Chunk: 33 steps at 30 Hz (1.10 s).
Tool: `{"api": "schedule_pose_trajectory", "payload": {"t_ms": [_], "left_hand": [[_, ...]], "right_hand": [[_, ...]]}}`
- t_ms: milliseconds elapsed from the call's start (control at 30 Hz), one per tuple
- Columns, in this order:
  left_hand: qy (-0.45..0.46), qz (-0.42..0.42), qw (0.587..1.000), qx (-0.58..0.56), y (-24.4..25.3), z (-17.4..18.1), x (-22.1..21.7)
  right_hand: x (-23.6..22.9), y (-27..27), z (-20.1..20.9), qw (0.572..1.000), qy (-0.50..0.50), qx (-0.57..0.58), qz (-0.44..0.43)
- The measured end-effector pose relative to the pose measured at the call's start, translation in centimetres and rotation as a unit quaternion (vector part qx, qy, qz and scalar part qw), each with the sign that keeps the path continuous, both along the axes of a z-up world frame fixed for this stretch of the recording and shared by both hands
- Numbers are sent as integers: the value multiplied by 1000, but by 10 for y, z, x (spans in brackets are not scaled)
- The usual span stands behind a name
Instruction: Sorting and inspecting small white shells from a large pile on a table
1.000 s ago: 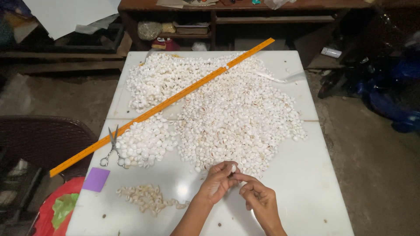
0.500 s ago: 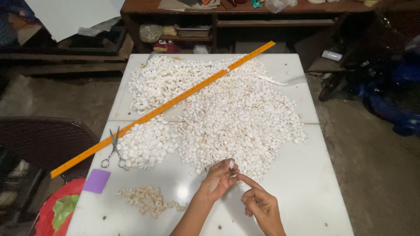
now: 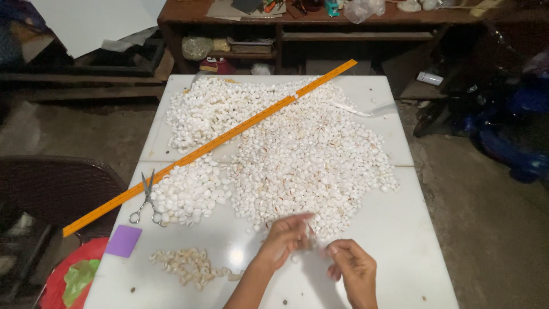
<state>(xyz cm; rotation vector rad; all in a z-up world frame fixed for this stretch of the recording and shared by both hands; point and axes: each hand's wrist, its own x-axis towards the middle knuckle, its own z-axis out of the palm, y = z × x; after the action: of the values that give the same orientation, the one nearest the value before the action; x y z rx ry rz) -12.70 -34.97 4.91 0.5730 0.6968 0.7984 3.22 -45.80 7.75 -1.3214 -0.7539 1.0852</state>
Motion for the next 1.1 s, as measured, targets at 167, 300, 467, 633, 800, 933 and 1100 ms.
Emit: {"api": "schedule_pose_trajectory", "payload": {"t_ms": [167,300,467,633,800,933,1100], "left_hand": [[-67,-158,985,-21,-33,1,25],[14,-119,993,5,-34,-13,24],[48,-154,987,-20,-54,-18,16],[85,-83,993,25,-33,-17,8],[134,-136,978,89,-29,-8,12],[123,-157,975,95,-31,-3,9],[120,-212,969,45,-36,-4,-4]], "right_hand": [[2,31,11,993,-90,33,-66],[15,44,-6,994,5,53,-91],[29,45,5,997,46,-18,-65],[35,25,5,987,-133,-89,18],[27,20,-14,988,-111,-58,93],[41,33,-14,999,-15,-5,41],[94,45,-1,985,172,14,13]]}}
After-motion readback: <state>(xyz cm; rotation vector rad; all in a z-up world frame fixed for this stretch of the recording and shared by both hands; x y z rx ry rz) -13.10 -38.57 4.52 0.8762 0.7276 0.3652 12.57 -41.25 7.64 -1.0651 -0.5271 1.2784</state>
